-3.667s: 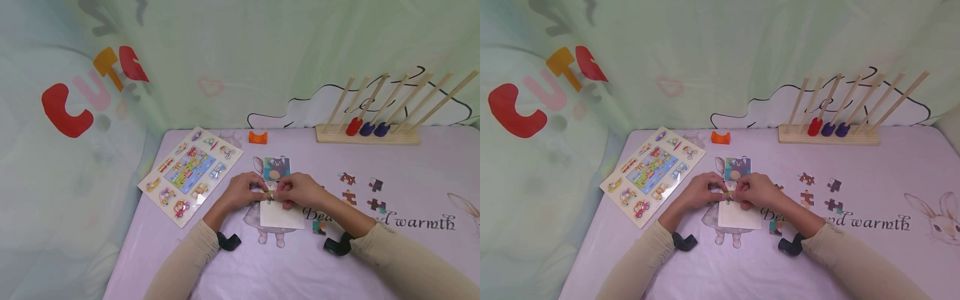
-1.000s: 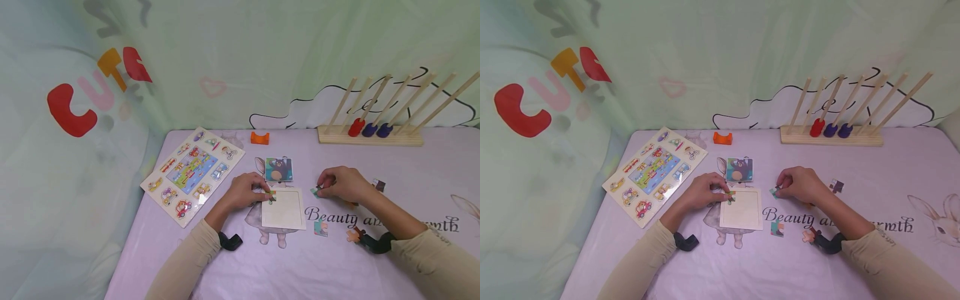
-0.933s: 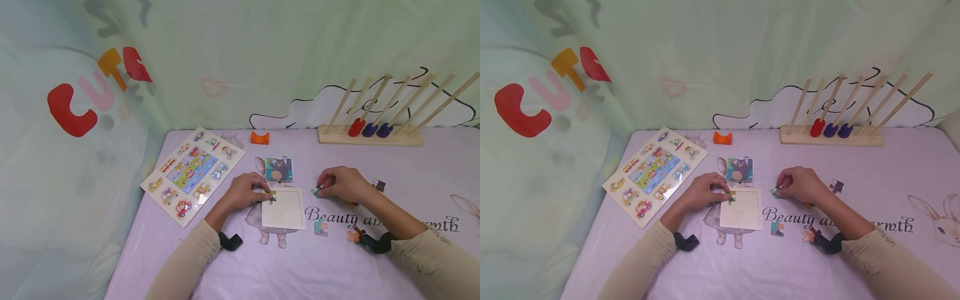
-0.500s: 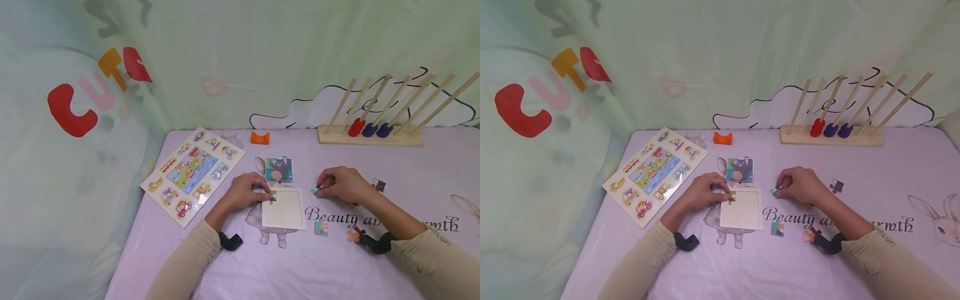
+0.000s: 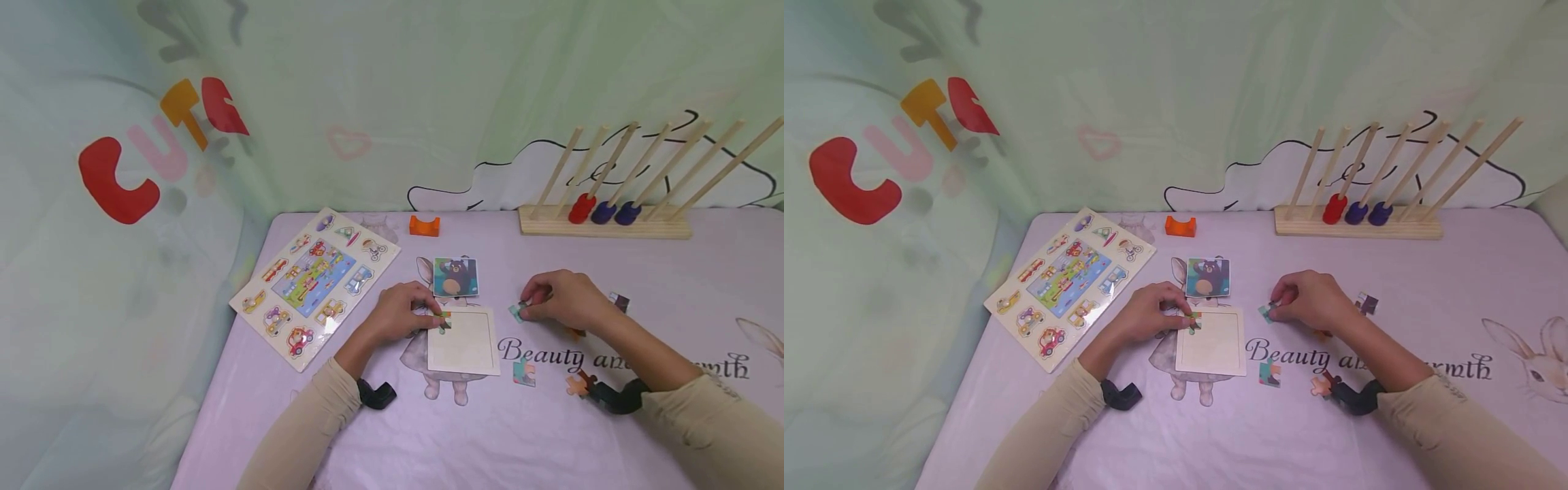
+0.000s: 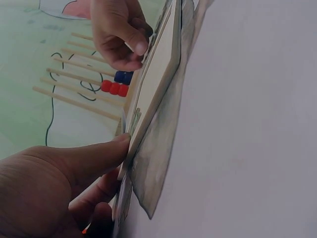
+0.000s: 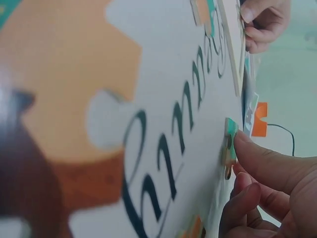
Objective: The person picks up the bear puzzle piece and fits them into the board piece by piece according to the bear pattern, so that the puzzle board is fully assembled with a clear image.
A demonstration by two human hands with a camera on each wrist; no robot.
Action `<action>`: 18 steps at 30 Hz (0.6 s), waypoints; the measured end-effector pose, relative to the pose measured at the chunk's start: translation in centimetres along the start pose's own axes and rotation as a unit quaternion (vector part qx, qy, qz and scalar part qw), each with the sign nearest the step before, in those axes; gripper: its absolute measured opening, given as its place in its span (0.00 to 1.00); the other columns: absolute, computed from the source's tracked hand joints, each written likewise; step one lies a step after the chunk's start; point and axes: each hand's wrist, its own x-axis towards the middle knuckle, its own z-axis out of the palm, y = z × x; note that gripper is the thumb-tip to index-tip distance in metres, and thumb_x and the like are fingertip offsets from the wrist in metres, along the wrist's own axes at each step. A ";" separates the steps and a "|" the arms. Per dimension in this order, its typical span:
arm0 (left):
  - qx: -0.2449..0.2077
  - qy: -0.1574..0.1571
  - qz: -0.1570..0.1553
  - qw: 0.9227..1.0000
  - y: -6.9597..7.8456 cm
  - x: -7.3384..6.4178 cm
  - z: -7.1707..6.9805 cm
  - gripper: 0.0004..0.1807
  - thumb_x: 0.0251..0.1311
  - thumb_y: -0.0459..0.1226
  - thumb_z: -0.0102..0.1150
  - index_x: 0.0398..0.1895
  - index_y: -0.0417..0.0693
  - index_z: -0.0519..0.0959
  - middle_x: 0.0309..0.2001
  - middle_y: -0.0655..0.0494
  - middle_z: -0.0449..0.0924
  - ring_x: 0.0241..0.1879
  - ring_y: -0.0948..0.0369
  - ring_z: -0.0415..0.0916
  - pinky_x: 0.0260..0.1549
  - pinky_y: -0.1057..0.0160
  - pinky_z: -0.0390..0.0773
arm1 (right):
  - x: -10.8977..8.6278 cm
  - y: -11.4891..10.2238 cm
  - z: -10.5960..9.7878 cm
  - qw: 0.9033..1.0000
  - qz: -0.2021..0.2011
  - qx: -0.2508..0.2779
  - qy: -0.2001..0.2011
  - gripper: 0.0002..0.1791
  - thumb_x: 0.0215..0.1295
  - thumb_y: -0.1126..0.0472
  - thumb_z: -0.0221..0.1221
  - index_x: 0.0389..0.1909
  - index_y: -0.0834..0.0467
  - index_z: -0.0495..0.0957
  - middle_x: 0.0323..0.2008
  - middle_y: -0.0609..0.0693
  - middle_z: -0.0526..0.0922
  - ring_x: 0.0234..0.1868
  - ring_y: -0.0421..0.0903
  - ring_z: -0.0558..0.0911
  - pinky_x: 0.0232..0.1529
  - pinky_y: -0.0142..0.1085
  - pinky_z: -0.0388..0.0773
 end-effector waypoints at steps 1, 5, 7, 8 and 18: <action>-0.001 0.000 0.000 1.000 0.0 0.0 0.0 0.06 0.56 0.46 0.74 0.36 0.60 0.88 0.43 0.64 0.82 0.34 0.66 0.68 0.39 0.65 0.64 | -0.1 0.0 -0.2 1.000 0.003 0.000 0.000 0.17 0.56 0.53 0.74 0.42 0.57 0.84 0.31 0.50 0.80 0.34 0.49 0.75 0.31 0.38 0.71; -0.005 -0.001 -0.002 1.000 0.0 0.0 0.0 0.06 0.56 0.45 0.75 0.36 0.60 0.88 0.44 0.64 0.83 0.35 0.66 0.69 0.39 0.66 0.65 | -0.4 0.1 -1.0 1.000 0.006 0.000 0.001 0.19 0.57 0.51 0.74 0.43 0.58 0.84 0.31 0.50 0.80 0.32 0.48 0.75 0.29 0.38 0.71; -0.011 0.000 -0.006 1.000 0.0 0.0 0.0 0.06 0.56 0.45 0.75 0.36 0.60 0.88 0.45 0.64 0.83 0.36 0.65 0.69 0.39 0.66 0.65 | -0.4 0.2 -1.4 1.000 0.005 -0.003 0.003 0.20 0.56 0.50 0.74 0.44 0.58 0.84 0.31 0.50 0.80 0.32 0.48 0.75 0.29 0.38 0.71; -0.013 0.000 -0.007 1.000 0.0 0.0 0.0 0.05 0.56 0.44 0.75 0.36 0.59 0.89 0.46 0.64 0.84 0.37 0.65 0.70 0.40 0.66 0.65 | -0.4 0.3 -1.5 1.000 0.005 -0.006 0.003 0.20 0.56 0.50 0.74 0.44 0.58 0.84 0.31 0.49 0.80 0.31 0.47 0.75 0.29 0.38 0.71; -0.005 0.001 -0.002 1.000 -0.1 0.1 0.1 0.05 0.57 0.45 0.74 0.35 0.60 0.89 0.49 0.64 0.85 0.41 0.66 0.72 0.43 0.63 0.65 | -0.3 2.2 -3.0 1.000 0.028 -0.014 0.006 0.20 0.60 0.49 0.72 0.46 0.59 0.84 0.32 0.50 0.82 0.34 0.49 0.76 0.31 0.38 0.71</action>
